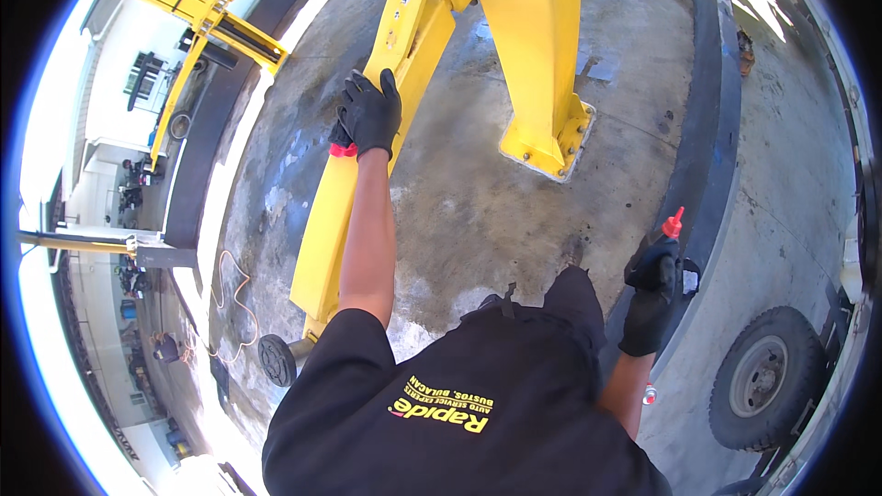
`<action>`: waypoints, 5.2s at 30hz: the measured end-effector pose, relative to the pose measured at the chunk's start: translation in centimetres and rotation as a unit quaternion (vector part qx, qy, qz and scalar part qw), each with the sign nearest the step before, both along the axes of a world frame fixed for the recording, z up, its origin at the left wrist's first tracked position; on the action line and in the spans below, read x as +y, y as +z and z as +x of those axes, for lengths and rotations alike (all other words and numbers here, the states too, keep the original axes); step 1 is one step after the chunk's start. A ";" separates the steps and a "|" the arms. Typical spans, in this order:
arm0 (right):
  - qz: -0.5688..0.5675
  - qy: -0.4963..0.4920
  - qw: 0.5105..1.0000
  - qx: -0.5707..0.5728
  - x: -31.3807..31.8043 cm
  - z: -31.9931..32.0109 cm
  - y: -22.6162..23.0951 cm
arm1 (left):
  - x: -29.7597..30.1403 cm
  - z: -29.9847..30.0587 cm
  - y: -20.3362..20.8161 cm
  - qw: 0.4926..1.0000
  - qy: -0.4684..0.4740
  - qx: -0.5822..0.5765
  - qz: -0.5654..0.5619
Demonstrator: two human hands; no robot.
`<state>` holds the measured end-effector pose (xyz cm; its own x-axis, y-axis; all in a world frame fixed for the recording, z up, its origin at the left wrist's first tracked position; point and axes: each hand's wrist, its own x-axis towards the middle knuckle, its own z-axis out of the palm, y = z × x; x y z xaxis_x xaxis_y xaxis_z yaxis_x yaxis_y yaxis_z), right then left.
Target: The person applies a liquid from a bottle onto a yellow metal structure and wipes it with a red cloth. They then spray a cleaner onto the cloth and continue wiping the structure, focusing on different sections and edges.
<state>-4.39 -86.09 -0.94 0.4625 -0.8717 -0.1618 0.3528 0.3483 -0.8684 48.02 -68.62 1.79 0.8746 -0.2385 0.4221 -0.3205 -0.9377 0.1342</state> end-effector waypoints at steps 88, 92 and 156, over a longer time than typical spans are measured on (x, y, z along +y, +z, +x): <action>-0.293 0.261 0.920 0.016 -38.3 34.8 0.5 | -13.4 14.0 -2.4 0.984 -0.150 -0.094 0.033; -0.218 0.034 0.958 0.183 -44.6 22.7 -8.7 | -15.7 15.2 -0.3 0.976 -0.177 -0.078 0.099; -0.386 -0.052 0.920 -0.036 -13.3 67.5 1.4 | -21.0 22.3 7.3 0.797 -0.349 -0.103 -0.483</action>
<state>63.12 -99.34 0.51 0.3551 -0.7550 0.5513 0.4149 -0.4012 -0.8166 70.34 -89.60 9.10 0.5592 -0.1133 0.8212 -0.8274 -0.0139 0.5615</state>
